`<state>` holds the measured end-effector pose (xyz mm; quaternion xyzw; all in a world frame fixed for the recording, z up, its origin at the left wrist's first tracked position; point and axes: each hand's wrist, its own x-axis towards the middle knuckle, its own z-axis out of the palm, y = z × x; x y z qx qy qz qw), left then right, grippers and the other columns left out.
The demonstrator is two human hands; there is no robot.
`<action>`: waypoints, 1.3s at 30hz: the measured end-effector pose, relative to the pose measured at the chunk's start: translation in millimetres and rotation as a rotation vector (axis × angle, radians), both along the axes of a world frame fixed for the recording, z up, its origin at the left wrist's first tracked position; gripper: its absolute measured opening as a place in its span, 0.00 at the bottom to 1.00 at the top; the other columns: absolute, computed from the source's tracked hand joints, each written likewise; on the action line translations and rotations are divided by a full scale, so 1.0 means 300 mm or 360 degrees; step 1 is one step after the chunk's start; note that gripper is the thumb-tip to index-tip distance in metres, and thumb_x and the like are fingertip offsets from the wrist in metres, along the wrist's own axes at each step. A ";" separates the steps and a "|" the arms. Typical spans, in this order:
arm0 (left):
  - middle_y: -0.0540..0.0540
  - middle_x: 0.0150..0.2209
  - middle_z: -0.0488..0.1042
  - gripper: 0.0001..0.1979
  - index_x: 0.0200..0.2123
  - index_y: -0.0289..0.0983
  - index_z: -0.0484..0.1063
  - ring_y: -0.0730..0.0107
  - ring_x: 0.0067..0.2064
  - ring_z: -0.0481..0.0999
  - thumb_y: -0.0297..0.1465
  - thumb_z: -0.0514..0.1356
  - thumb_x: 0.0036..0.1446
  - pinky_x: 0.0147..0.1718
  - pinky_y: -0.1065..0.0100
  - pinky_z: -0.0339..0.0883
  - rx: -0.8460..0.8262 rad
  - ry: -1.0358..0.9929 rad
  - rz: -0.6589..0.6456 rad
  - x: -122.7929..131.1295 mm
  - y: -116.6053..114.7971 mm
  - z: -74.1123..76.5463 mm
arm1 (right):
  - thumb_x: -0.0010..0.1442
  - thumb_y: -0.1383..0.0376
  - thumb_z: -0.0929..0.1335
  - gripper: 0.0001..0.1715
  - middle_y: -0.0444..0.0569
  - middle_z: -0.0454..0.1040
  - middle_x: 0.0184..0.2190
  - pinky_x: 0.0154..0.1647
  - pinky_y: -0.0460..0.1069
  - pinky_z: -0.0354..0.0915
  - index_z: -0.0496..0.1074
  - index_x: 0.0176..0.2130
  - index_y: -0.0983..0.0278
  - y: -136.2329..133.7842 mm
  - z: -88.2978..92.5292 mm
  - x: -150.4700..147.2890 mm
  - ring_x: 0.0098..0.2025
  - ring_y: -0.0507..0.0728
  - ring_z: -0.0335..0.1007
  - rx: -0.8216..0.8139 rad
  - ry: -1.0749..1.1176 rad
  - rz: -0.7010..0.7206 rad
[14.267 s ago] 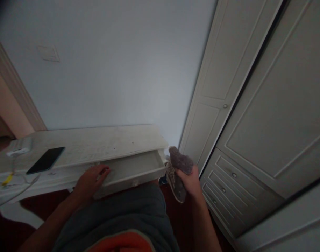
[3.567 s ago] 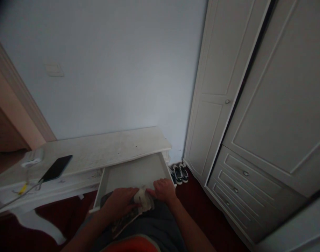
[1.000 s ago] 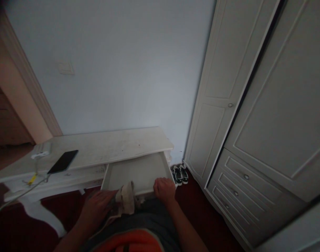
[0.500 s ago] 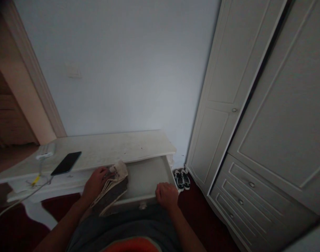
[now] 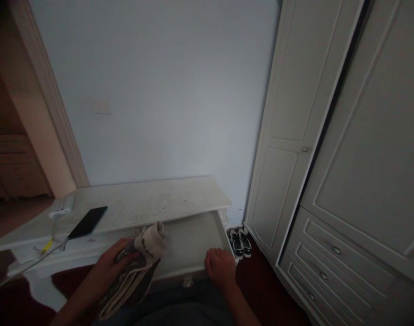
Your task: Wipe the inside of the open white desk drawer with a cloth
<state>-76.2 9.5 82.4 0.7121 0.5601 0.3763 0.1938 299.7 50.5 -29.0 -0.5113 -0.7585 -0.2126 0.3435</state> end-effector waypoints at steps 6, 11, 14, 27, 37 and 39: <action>0.45 0.59 0.77 0.21 0.60 0.50 0.75 0.52 0.60 0.75 0.35 0.58 0.66 0.60 0.52 0.68 0.0045 0.0622 0.0001 0.201 -0.094 -0.025 | 0.71 0.67 0.60 0.22 0.45 0.73 0.23 0.36 0.52 0.48 0.71 0.27 0.61 -0.006 0.013 0.000 0.28 0.54 0.65 -0.0048 -0.0051 -0.0032; 0.39 0.61 0.76 0.30 0.65 0.47 0.71 0.43 0.61 0.74 0.34 0.67 0.58 0.62 0.43 0.62 -0.0113 0.1199 -0.0056 0.371 -0.063 -0.216 | 0.71 0.67 0.60 0.22 0.45 0.73 0.22 0.36 0.52 0.48 0.70 0.26 0.60 -0.004 0.010 -0.002 0.27 0.54 0.65 -0.0016 -0.0023 -0.0028; 0.38 0.60 0.77 0.27 0.63 0.45 0.72 0.44 0.60 0.74 0.36 0.66 0.60 0.60 0.43 0.63 -0.0132 0.1209 -0.0104 0.375 -0.041 -0.219 | 0.71 0.67 0.60 0.22 0.45 0.73 0.23 0.36 0.52 0.49 0.70 0.27 0.60 -0.002 0.004 -0.003 0.27 0.54 0.65 -0.0019 -0.0001 -0.0026; 0.47 0.56 0.78 0.19 0.56 0.50 0.76 0.54 0.59 0.74 0.29 0.62 0.63 0.60 0.50 0.62 -0.0058 0.1091 -0.0292 0.337 -0.010 -0.196 | 0.71 0.67 0.60 0.20 0.45 0.73 0.23 0.36 0.53 0.49 0.70 0.27 0.60 0.005 -0.011 -0.001 0.28 0.55 0.66 -0.0003 0.0034 -0.0010; 0.43 0.53 0.78 0.21 0.54 0.42 0.77 0.50 0.57 0.74 0.44 0.68 0.61 0.58 0.50 0.65 -0.0096 0.1039 -0.0400 0.599 0.028 -0.146 | 0.68 0.70 0.64 0.17 0.44 0.74 0.24 0.36 0.52 0.49 0.71 0.28 0.59 0.019 -0.034 0.017 0.28 0.55 0.67 -0.0036 -0.0006 -0.0069; 0.45 0.53 0.78 0.23 0.56 0.45 0.76 0.51 0.56 0.74 0.44 0.69 0.59 0.56 0.52 0.65 -0.0122 0.1025 -0.0427 0.562 0.031 -0.149 | 0.70 0.69 0.63 0.18 0.44 0.74 0.24 0.35 0.52 0.48 0.70 0.28 0.59 0.017 -0.029 0.014 0.28 0.55 0.66 -0.0016 0.0017 -0.0046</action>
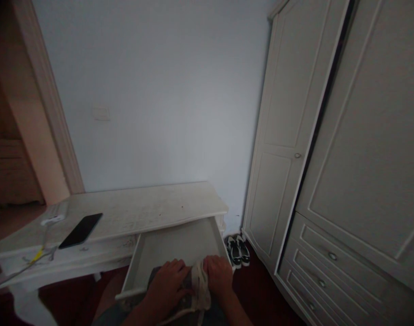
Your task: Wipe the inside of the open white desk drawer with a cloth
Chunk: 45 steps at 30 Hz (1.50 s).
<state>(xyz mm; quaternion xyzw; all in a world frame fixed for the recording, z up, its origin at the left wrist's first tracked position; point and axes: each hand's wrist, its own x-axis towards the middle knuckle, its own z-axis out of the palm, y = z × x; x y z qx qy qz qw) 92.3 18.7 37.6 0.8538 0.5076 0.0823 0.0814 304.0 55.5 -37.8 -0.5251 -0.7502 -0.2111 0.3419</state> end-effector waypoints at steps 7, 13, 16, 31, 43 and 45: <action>0.51 0.52 0.80 0.22 0.55 0.53 0.78 0.59 0.56 0.76 0.26 0.66 0.59 0.56 0.59 0.65 0.0027 0.0021 0.0192 -0.349 -0.059 -0.039 | 0.73 0.66 0.57 0.25 0.45 0.71 0.22 0.35 0.53 0.48 0.69 0.26 0.60 -0.011 0.027 -0.013 0.27 0.54 0.63 0.0113 0.0026 0.0089; 0.52 0.58 0.79 0.33 0.62 0.55 0.73 0.56 0.60 0.75 0.22 0.64 0.57 0.62 0.56 0.63 0.0213 0.0054 0.0282 -0.458 -0.106 -0.104 | 0.72 0.67 0.58 0.23 0.46 0.72 0.23 0.36 0.53 0.48 0.70 0.26 0.61 -0.011 0.029 -0.017 0.27 0.54 0.64 0.0094 0.0028 0.0036; 0.48 0.58 0.79 0.28 0.63 0.52 0.73 0.55 0.60 0.74 0.25 0.63 0.61 0.62 0.53 0.62 0.0162 0.0107 0.0244 -0.329 -0.086 -0.077 | 0.71 0.67 0.59 0.21 0.46 0.72 0.23 0.36 0.52 0.49 0.70 0.27 0.60 -0.004 0.011 -0.014 0.27 0.55 0.65 0.0052 -0.0001 0.0029; 0.48 0.52 0.81 0.19 0.56 0.52 0.78 0.55 0.55 0.77 0.36 0.67 0.63 0.53 0.56 0.66 -0.0025 -0.0068 0.0162 -0.229 -0.045 -0.015 | 0.72 0.66 0.59 0.22 0.45 0.73 0.23 0.36 0.52 0.50 0.70 0.27 0.60 -0.002 0.004 -0.005 0.28 0.55 0.67 0.0060 -0.0006 0.0041; 0.49 0.53 0.82 0.17 0.56 0.52 0.78 0.57 0.55 0.78 0.39 0.66 0.64 0.57 0.57 0.65 0.0150 -0.0052 0.0217 -0.330 -0.065 -0.047 | 0.72 0.67 0.59 0.22 0.45 0.73 0.23 0.36 0.52 0.49 0.70 0.27 0.61 -0.009 0.020 -0.010 0.27 0.54 0.66 0.0038 -0.0017 0.0022; 0.48 0.52 0.82 0.18 0.57 0.51 0.77 0.56 0.55 0.78 0.39 0.65 0.65 0.56 0.55 0.66 0.0093 -0.0010 0.0118 -0.224 -0.049 -0.019 | 0.71 0.67 0.59 0.22 0.45 0.73 0.23 0.36 0.52 0.49 0.70 0.27 0.60 -0.007 0.016 -0.010 0.27 0.54 0.66 0.0046 -0.0019 0.0033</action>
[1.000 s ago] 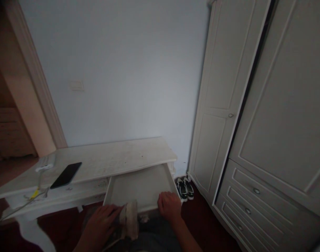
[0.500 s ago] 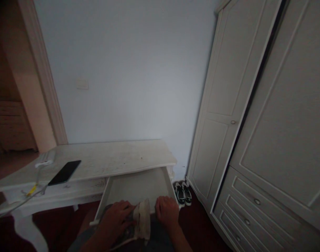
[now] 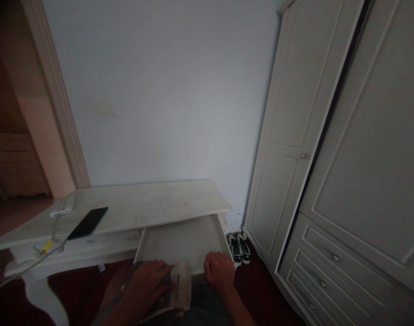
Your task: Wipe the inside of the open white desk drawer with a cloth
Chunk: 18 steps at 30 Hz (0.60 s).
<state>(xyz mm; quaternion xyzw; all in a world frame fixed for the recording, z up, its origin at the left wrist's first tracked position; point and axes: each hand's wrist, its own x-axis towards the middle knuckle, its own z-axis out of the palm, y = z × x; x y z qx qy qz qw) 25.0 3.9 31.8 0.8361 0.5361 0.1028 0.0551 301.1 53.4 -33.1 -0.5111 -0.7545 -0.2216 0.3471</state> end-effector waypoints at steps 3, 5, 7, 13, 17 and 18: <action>0.45 0.51 0.81 0.19 0.57 0.47 0.76 0.52 0.54 0.77 0.43 0.65 0.65 0.56 0.52 0.67 0.0005 -0.0010 -0.0096 0.151 0.025 0.014 | 0.70 0.69 0.61 0.20 0.45 0.74 0.23 0.36 0.52 0.50 0.70 0.27 0.60 0.006 -0.011 0.006 0.28 0.55 0.67 -0.0018 -0.0003 -0.0021; 0.43 0.52 0.80 0.22 0.57 0.44 0.76 0.51 0.55 0.77 0.46 0.65 0.64 0.57 0.50 0.66 0.0038 -0.0026 -0.0112 0.216 0.035 0.002 | 0.68 0.70 0.63 0.18 0.45 0.75 0.23 0.36 0.52 0.50 0.70 0.27 0.59 0.011 -0.021 0.011 0.28 0.55 0.67 -0.0047 -0.0009 -0.0057; 0.42 0.54 0.79 0.26 0.59 0.43 0.74 0.50 0.56 0.76 0.48 0.66 0.63 0.59 0.49 0.65 0.0070 -0.0064 -0.0135 0.233 0.038 -0.022 | 0.68 0.70 0.64 0.17 0.45 0.74 0.23 0.35 0.52 0.49 0.70 0.27 0.59 0.014 -0.028 0.016 0.28 0.55 0.67 -0.0066 -0.0022 -0.0075; 0.43 0.59 0.77 0.32 0.64 0.48 0.71 0.50 0.60 0.74 0.45 0.71 0.58 0.62 0.52 0.63 -0.0043 -0.0043 -0.0007 0.042 0.023 -0.064 | 0.71 0.68 0.60 0.21 0.45 0.73 0.23 0.36 0.52 0.49 0.69 0.28 0.60 0.010 -0.016 0.011 0.28 0.54 0.65 -0.0007 -0.0018 0.0043; 0.42 0.65 0.73 0.39 0.67 0.47 0.67 0.48 0.66 0.70 0.37 0.74 0.54 0.66 0.51 0.59 -0.0167 0.0028 0.0224 -0.102 -0.008 -0.029 | 0.72 0.67 0.59 0.22 0.45 0.72 0.23 0.36 0.52 0.48 0.69 0.27 0.61 0.000 0.008 0.001 0.27 0.54 0.64 0.0008 -0.0001 0.0034; 0.43 0.65 0.74 0.37 0.66 0.47 0.69 0.48 0.66 0.70 0.37 0.74 0.53 0.66 0.51 0.60 -0.0168 0.0040 0.0260 -0.117 -0.014 -0.019 | 0.72 0.67 0.59 0.22 0.45 0.73 0.23 0.36 0.52 0.48 0.70 0.27 0.61 -0.002 0.011 -0.002 0.28 0.54 0.64 0.0000 -0.0006 0.0025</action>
